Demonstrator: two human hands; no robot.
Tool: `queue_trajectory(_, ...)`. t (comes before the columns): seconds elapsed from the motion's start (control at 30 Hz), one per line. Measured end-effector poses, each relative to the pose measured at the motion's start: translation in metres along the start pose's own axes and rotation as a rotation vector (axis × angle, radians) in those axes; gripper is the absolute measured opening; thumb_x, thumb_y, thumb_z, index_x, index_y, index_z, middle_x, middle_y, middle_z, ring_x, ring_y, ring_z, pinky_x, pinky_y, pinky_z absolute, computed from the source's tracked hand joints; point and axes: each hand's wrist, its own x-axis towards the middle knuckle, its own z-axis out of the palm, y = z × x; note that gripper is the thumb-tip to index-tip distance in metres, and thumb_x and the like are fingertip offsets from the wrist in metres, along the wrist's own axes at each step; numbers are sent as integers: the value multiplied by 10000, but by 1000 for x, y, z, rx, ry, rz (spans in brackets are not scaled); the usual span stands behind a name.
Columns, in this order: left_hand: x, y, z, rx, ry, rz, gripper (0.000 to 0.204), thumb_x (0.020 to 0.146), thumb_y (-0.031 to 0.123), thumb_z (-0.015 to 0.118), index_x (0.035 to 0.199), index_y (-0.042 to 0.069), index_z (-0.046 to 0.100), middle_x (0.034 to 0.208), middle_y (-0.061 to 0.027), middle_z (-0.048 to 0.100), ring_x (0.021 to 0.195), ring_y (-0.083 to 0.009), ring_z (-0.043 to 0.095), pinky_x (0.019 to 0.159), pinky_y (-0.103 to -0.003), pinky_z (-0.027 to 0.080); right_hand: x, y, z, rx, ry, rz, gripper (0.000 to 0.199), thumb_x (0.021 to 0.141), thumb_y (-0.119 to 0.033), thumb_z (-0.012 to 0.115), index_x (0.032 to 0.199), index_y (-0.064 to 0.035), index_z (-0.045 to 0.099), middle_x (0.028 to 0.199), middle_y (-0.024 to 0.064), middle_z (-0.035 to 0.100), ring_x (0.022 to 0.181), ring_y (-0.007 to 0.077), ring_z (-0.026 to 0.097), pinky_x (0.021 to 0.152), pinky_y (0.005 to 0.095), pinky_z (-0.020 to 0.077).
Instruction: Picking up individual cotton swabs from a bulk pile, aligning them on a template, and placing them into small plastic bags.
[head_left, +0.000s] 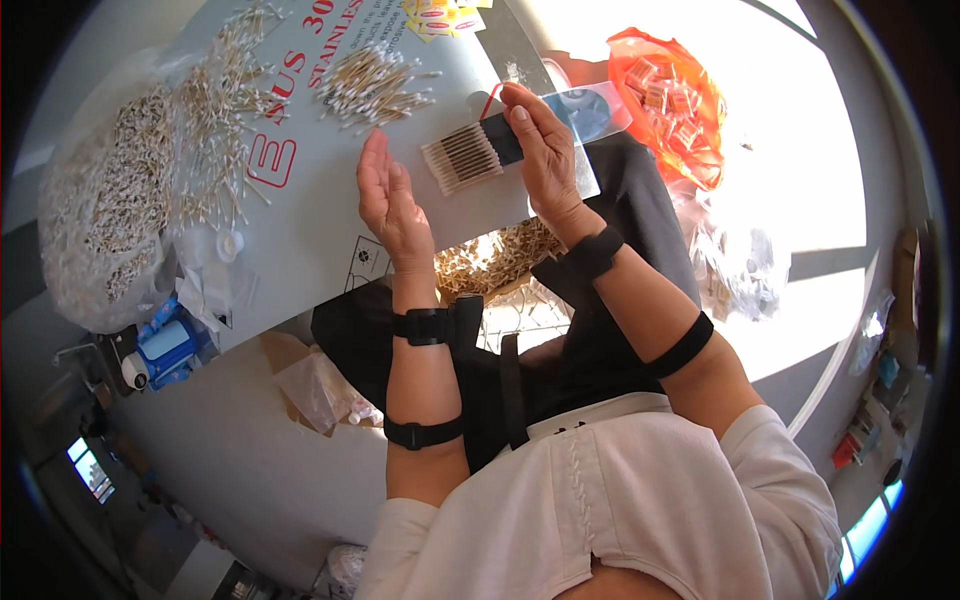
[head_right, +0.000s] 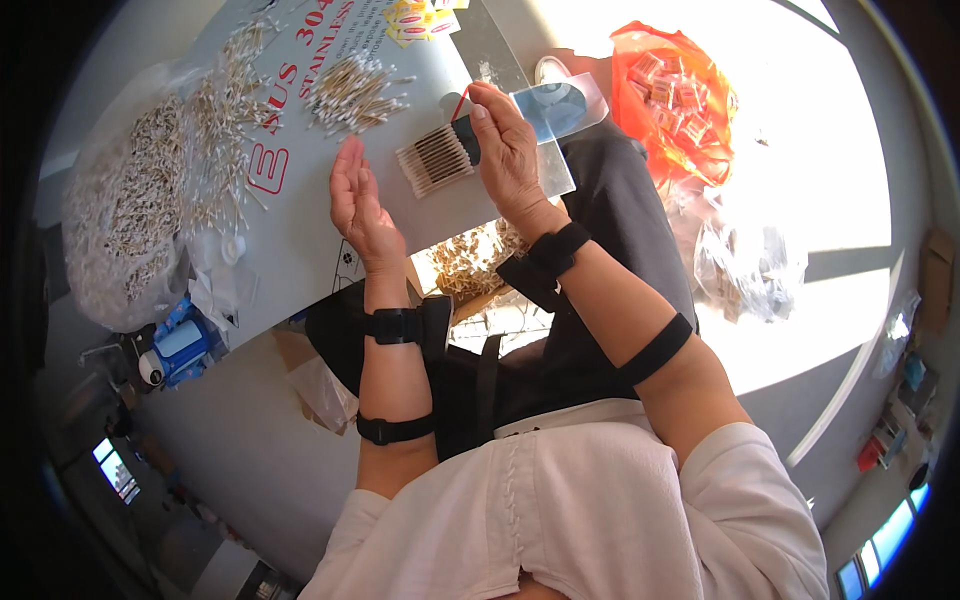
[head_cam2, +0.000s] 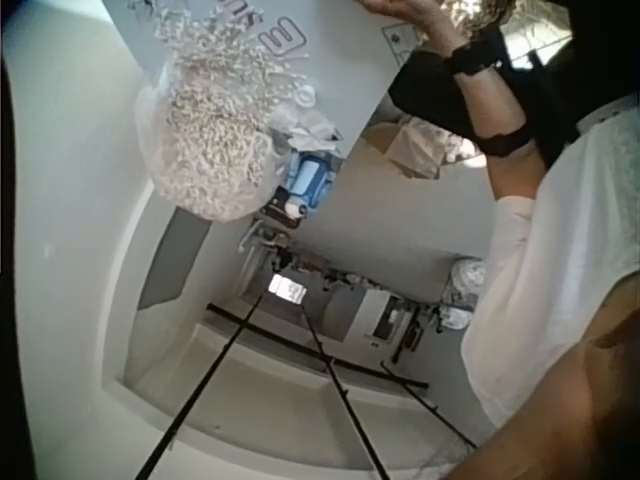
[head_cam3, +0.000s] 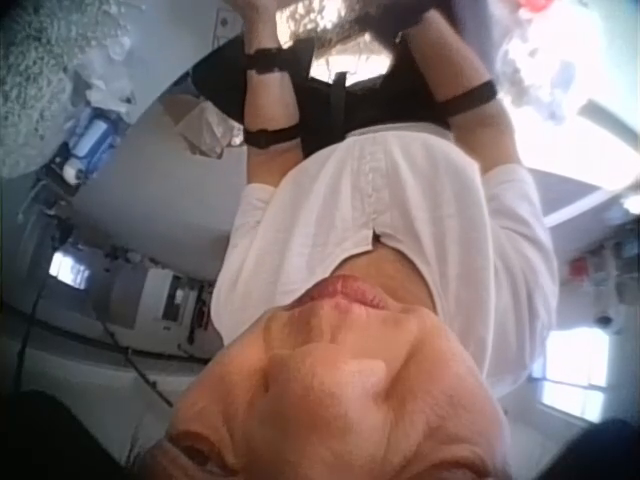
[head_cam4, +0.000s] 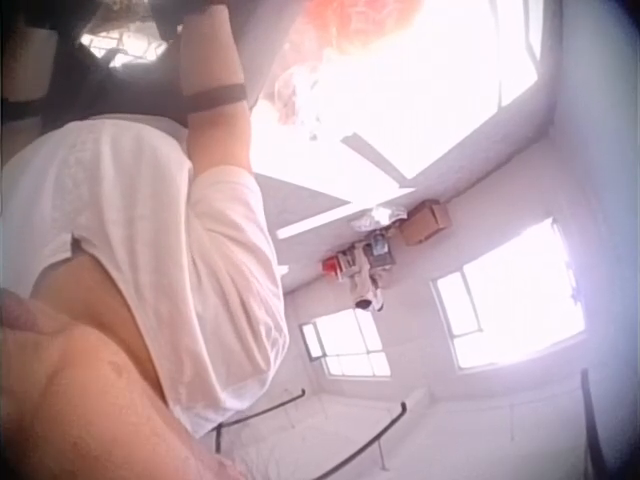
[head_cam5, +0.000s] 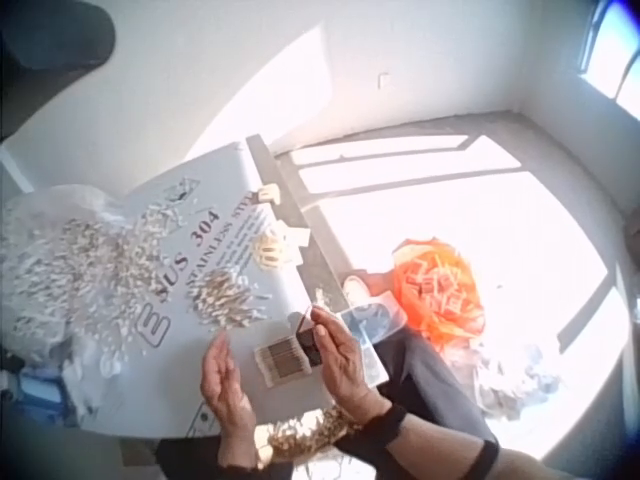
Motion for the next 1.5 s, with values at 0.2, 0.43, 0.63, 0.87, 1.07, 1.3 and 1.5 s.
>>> queue_trajectory(0.2,-24,11,6,1208,-399,334,943,846,574,618,1519,52,213,1601,-179,140,1485,-337,129,1166,-565,125,-9,-7,-25,-54,-18,91,267,977,-68,543,1212,42,604,1172,73,645,1083,151,609,950,262,476)
queue_trajectory(0.43,-28,2,13,1337,-532,288,931,865,610,566,1516,49,208,1584,-191,196,1476,-348,161,1166,-573,116,-21,-17,-31,-537,-164,-181,148,837,-8,614,966,-19,685,897,108,633,793,238,663,708,319,517)
queue_trajectory(0.63,-30,-3,15,1370,-491,324,950,839,640,563,1506,45,241,1575,-174,238,1479,-315,176,1169,-567,132,-21,-17,-27,-733,-262,-352,96,810,-36,629,869,-68,698,823,99,594,764,305,636,679,379,514)
queue_trajectory(0.87,-30,-3,16,1354,-480,330,927,850,630,556,1505,54,242,1572,-167,246,1478,-311,182,1167,-570,139,-18,-17,-27,-817,-288,-377,60,816,-92,637,842,-85,691,807,87,579,768,301,630,676,397,514)
queue_trajectory(1.07,-29,-5,15,1362,-474,335,928,853,638,544,1505,52,239,1570,-165,251,1477,-309,186,1168,-569,137,-21,-17,-28,-839,-318,-387,44,811,-85,633,834,-76,669,823,90,586,772,305,633,677,397,516)
queue_trajectory(1.3,-29,-5,16,1386,-468,340,929,860,669,503,1504,51,244,1568,-164,256,1476,-306,189,1169,-565,135,-18,-17,-24,-803,-259,-323,96,810,-92,637,895,-87,683,826,101,587,758,315,639,661,406,516)
queue_trajectory(1.5,-29,-6,16,1385,-467,339,926,861,668,503,1502,49,248,1565,-165,261,1475,-305,191,1171,-563,134,-17,-18,-20,-888,-249,-315,84,823,-122,635,886,-114,690,828,88,591,765,311,639,663,407,517)
